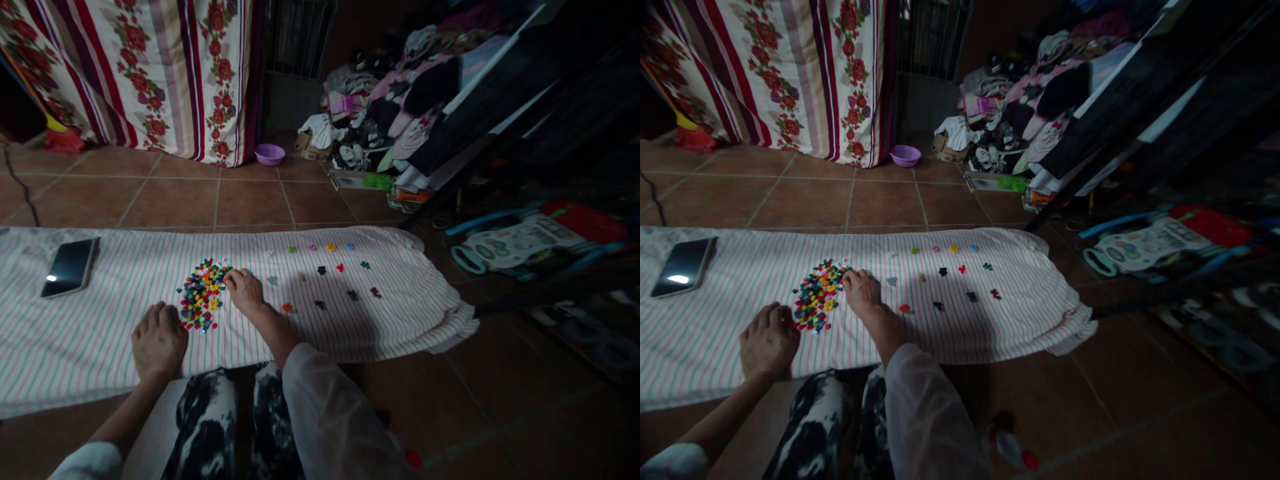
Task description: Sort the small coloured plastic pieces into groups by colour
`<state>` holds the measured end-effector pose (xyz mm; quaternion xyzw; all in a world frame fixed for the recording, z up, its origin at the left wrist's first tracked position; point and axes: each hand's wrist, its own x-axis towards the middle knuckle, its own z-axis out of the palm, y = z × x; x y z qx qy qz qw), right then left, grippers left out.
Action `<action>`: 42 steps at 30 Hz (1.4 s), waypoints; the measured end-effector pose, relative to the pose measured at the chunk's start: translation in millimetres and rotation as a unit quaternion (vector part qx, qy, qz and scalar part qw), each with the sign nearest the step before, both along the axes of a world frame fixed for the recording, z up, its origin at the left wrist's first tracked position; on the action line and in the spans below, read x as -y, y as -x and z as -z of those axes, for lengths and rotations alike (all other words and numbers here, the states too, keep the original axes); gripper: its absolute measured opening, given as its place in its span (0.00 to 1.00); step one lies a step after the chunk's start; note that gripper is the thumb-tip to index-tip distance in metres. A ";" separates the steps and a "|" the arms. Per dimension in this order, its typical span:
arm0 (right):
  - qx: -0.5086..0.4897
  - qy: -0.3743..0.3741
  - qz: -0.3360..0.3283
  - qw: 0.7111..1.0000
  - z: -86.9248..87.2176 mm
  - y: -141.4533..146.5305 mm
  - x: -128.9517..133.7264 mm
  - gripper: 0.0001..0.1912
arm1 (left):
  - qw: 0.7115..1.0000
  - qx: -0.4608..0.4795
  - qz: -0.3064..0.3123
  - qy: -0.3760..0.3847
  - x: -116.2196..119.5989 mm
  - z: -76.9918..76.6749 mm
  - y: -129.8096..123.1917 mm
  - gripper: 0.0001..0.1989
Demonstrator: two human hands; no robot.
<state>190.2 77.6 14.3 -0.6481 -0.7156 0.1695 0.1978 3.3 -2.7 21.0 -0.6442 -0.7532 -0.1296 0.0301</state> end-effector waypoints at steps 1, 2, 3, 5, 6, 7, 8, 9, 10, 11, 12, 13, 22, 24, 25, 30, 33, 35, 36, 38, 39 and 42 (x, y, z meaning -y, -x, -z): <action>-0.008 -0.003 0.002 1.000 0.5 0.1 0.1 0.09 | 1.000 -0.002 0.001 0.001 0.1 -0.3 -0.1 0.16; -0.018 -0.004 0.004 1.000 1.0 0.3 0.1 0.08 | 1.000 -0.003 0.001 0.001 0.2 -0.6 -0.2 0.16; -0.027 -0.005 0.006 1.000 1.4 0.5 0.0 0.08 | 1.000 -0.003 0.001 0.002 0.3 -0.8 -0.4 0.16; -0.043 -0.002 0.013 0.999 2.2 1.1 -0.4 0.07 | 1.000 0.000 -0.002 0.003 0.4 -1.1 -0.6 0.16; -0.050 0.000 0.017 0.999 2.4 1.3 -0.5 0.07 | 1.000 0.002 -0.005 0.003 0.3 -1.1 -0.7 0.16; -0.055 0.001 0.020 0.998 2.4 1.4 -0.5 0.07 | 1.000 0.004 -0.007 0.003 0.3 -1.0 -0.6 0.16; -0.061 0.002 0.023 0.998 2.3 1.2 -0.4 0.07 | 1.000 0.005 -0.006 0.004 0.2 -0.8 -0.5 0.16; -0.068 0.000 0.024 0.997 2.0 0.9 0.0 0.07 | 1.000 0.006 -0.005 0.005 0.2 -0.6 -0.3 0.17; -0.076 -0.002 0.024 0.997 1.5 0.4 0.6 0.07 | 1.000 0.006 -0.003 0.006 0.1 -0.4 -0.1 0.17; -0.085 -0.005 0.024 0.996 0.8 -0.2 1.3 0.07 | 1.000 0.006 0.000 0.006 0.1 -0.2 0.1 0.17; -0.095 -0.008 0.023 0.995 -0.1 -0.8 2.0 0.06 | 1.000 0.006 0.001 0.007 0.0 -0.3 0.2 0.17; -0.105 -0.009 0.023 0.994 -1.0 -1.4 2.7 0.06 | 1.000 0.005 0.000 0.008 0.0 -0.6 0.2 0.17; -0.135 -0.012 0.042 0.990 -3.7 -0.8 2.6 0.06 | 1.000 0.004 -0.006 0.014 -0.2 -4.3 -1.3 0.17; -0.139 -0.011 0.040 0.989 -4.2 -0.8 3.5 0.05 | 1.000 0.005 -0.004 0.010 -0.3 -3.1 -0.8 0.18; -0.142 -0.013 0.039 0.989 -5.2 -1.1 4.2 0.05 | 1.000 0.007 -0.006 0.008 -0.3 -2.6 -0.8 0.18; -0.171 -0.048 0.034 0.984 -18.0 -5.5 7.0 0.06 | 1.000 0.017 -0.015 0.008 0.0 -4.5 -3.0 0.19; -0.197 -0.073 0.037 0.977 -26.0 -10.9 4.2 0.06 | 0.999 0.025 -0.018 0.019 0.4 -7.8 -4.6 0.18; -0.213 -0.085 0.051 0.972 -28.3 -17.4 0.4 0.06 | 0.999 0.032 -0.021 0.023 0.8 -9.5 -5.2 0.18; -0.220 -0.089 0.059 0.970 -28.4 -22.0 -1.8 0.07 | 0.999 0.034 -0.021 0.023 0.9 -10.1 -5.4 0.18; -0.230 -0.096 0.072 0.966 -27.0 -34.9 -5.8 0.08 | 0.999 0.037 -0.019 0.022 1.2 -11.0 -5.6 0.18; -0.234 -0.099 0.079 0.964 -25.8 -43.6 -7.5 0.08 | 0.999 0.039 -0.018 0.023 1.3 -11.3 -5.8 0.18; -0.247 -0.110 0.106 0.957 -21.8 -78.1 -11.2 0.11 | 0.999 0.041 -0.019 0.025 1.7 -12.9 -6.8 0.19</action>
